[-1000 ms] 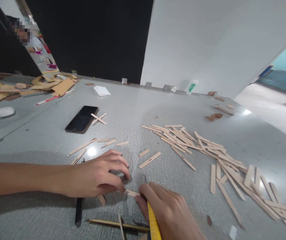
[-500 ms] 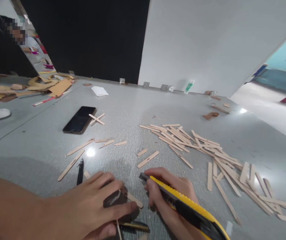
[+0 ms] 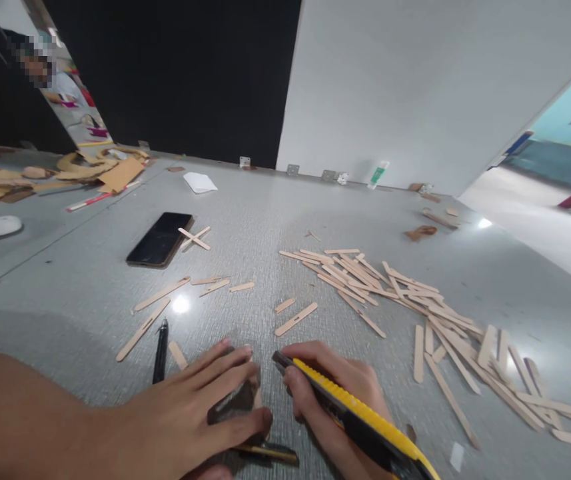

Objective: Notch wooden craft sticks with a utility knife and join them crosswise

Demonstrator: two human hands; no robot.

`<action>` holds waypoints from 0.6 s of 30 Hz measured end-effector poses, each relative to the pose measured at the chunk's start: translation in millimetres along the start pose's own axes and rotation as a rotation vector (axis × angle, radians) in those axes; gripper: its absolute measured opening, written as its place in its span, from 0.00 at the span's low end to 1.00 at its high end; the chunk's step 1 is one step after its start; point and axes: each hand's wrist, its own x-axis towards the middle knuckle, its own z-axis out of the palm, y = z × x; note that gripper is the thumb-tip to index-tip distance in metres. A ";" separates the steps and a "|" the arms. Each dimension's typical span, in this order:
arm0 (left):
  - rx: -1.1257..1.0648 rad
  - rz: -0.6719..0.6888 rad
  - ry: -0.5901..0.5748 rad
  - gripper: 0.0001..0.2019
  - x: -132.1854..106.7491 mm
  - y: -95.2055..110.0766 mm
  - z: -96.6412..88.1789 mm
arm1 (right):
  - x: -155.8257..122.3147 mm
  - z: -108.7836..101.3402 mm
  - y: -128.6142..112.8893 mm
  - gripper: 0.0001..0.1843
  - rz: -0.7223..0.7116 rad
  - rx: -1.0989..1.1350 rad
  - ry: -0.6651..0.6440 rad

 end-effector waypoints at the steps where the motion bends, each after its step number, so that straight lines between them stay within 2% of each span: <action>1: 0.004 0.003 0.006 0.25 0.0 -0.1 -0.4 | 0.8 -0.1 -1.8 0.14 -0.016 -0.016 0.014; 4: 0.009 0.003 0.008 0.24 -0.4 -0.7 -1.0 | 3.6 -0.1 -7.6 0.13 -0.055 -0.058 0.061; 7: -0.009 0.006 0.006 0.24 -0.5 -1.0 -1.2 | 4.1 1.0 -7.5 0.13 -0.044 -0.034 0.040; 10: -0.067 -0.004 -0.001 0.24 1.3 -0.2 -6.6 | -0.4 3.7 3.7 0.13 -0.043 -0.017 0.037; 13: -0.129 -0.049 0.015 0.20 5.9 -3.4 -21.5 | -7.4 5.9 19.0 0.16 -0.061 -0.025 0.050; 15: -0.123 -0.100 0.064 0.19 10.8 -11.9 -34.2 | -10.2 5.8 24.1 0.14 -0.143 -0.089 -0.005; 18: -0.156 -0.174 0.142 0.22 19.8 -33.5 -50.7 | -9.4 3.7 19.5 0.11 -0.343 -0.207 -0.109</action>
